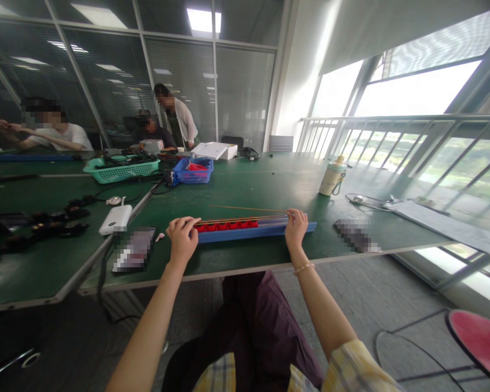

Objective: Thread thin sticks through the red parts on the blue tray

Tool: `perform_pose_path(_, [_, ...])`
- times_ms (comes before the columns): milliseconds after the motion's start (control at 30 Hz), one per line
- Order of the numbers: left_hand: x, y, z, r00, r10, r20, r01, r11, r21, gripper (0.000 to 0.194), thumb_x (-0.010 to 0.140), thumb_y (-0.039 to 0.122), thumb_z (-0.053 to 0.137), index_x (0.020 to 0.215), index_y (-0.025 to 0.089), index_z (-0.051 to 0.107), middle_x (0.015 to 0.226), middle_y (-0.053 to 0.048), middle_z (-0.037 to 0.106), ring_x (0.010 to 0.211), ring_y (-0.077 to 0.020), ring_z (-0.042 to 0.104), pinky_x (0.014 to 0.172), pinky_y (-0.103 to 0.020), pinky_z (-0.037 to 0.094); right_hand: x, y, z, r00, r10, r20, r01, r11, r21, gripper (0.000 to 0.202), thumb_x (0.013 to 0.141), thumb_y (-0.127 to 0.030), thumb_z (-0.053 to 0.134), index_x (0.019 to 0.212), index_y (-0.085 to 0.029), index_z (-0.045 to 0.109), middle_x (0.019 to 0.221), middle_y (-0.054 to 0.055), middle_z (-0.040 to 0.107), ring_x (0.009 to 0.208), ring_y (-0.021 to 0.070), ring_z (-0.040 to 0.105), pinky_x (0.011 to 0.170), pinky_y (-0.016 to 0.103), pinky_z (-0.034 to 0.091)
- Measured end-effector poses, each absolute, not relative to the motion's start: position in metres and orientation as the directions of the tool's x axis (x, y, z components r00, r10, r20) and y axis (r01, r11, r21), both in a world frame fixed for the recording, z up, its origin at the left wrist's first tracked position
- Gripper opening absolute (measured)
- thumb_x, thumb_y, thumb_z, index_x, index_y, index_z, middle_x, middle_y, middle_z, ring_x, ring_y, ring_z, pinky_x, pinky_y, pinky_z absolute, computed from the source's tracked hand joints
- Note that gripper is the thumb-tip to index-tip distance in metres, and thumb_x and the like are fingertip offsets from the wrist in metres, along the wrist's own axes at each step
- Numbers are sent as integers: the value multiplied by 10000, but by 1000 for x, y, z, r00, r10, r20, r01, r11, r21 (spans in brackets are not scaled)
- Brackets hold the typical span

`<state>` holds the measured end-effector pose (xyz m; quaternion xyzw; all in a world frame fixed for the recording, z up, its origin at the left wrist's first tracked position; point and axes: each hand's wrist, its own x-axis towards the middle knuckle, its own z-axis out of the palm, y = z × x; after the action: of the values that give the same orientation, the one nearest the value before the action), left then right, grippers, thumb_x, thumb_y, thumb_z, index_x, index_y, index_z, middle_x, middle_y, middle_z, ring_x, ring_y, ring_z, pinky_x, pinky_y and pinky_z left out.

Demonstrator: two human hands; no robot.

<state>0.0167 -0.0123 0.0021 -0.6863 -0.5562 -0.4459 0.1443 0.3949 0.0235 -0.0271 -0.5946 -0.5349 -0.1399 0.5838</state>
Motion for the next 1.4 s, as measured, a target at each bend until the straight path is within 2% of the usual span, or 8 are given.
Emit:
perform_pose_path(500, [13, -11, 0, 19, 621, 784, 895, -361, 263, 355, 866, 134, 484, 1042, 285, 752, 1076, -61, 689, 1095, -276, 504, 937, -439, 373, 413, 39, -22, 376, 509, 774, 782, 273, -560, 339, 969, -373, 435, 953, -197, 724, 973, 106, 670, 931, 243, 594, 870, 372, 418])
perform_pose_path(667, [12, -12, 0, 17, 624, 782, 896, -356, 264, 359, 870, 127, 481, 1050, 281, 751, 1084, -57, 692, 1094, -269, 509, 946, -440, 374, 436, 63, -9, 225, 602, 766, 793, 343, -503, 328, 947, -361, 445, 921, -198, 728, 928, 96, 679, 906, 230, 597, 855, 346, 443])
perform_pose_path(800, [13, -11, 0, 23, 609, 793, 896, -365, 254, 354, 872, 125, 488, 1049, 283, 750, 1080, -51, 697, 1085, -268, 512, 933, -435, 376, 444, 68, -14, 275, 688, 672, 786, 242, -569, 310, 917, -342, 457, 928, -191, 728, 944, 96, 702, 865, 225, 602, 798, 322, 447])
perform_pose_path(933, [13, -10, -1, 30, 598, 801, 898, -368, 241, 346, 870, 120, 495, 1039, 281, 751, 1075, -52, 699, 1083, -270, 512, 921, -435, 376, 445, 66, -16, 291, 794, 534, 798, 107, -593, 303, 888, -273, 486, 1102, -259, 701, 966, 35, 727, 895, 213, 602, 755, 288, 426])
perform_pose_path(1000, [13, -10, -1, 29, 598, 801, 899, -366, 241, 348, 870, 118, 494, 1041, 279, 751, 1077, -54, 698, 1086, -271, 511, 923, -436, 375, 445, 65, -13, 275, 843, 462, 829, 35, -558, 345, 881, -222, 478, 1139, -284, 698, 984, 18, 734, 933, 217, 596, 763, 289, 419])
perform_pose_path(1133, [14, -9, -1, 26, 595, 803, 899, -366, 242, 345, 875, 121, 490, 1039, 279, 750, 1081, -48, 696, 1091, -270, 510, 933, -437, 367, 444, 65, -5, 169, 921, 350, 920, -20, -391, 415, 889, -150, 422, 1024, -314, 778, 1149, 7, 721, 1075, 250, 557, 873, 339, 418])
perform_pose_path(1233, [13, -10, -1, 30, 597, 802, 898, -368, 241, 347, 876, 122, 487, 1040, 280, 749, 1083, -46, 695, 1092, -268, 512, 937, -436, 363, 442, 65, -1, 124, 952, 279, 954, -37, -298, 486, 872, -114, 414, 1086, -357, 776, 1274, -28, 681, 1147, 266, 530, 955, 379, 400])
perform_pose_path(1400, [14, -10, -1, 28, 601, 798, 900, -362, 241, 349, 875, 123, 483, 1044, 277, 747, 1084, -51, 692, 1096, -271, 510, 935, -435, 361, 440, 68, 2, 93, 978, 188, 981, -58, -187, 509, 873, -124, 416, 1179, -364, 745, 1328, -11, 656, 1176, 277, 532, 1011, 429, 369])
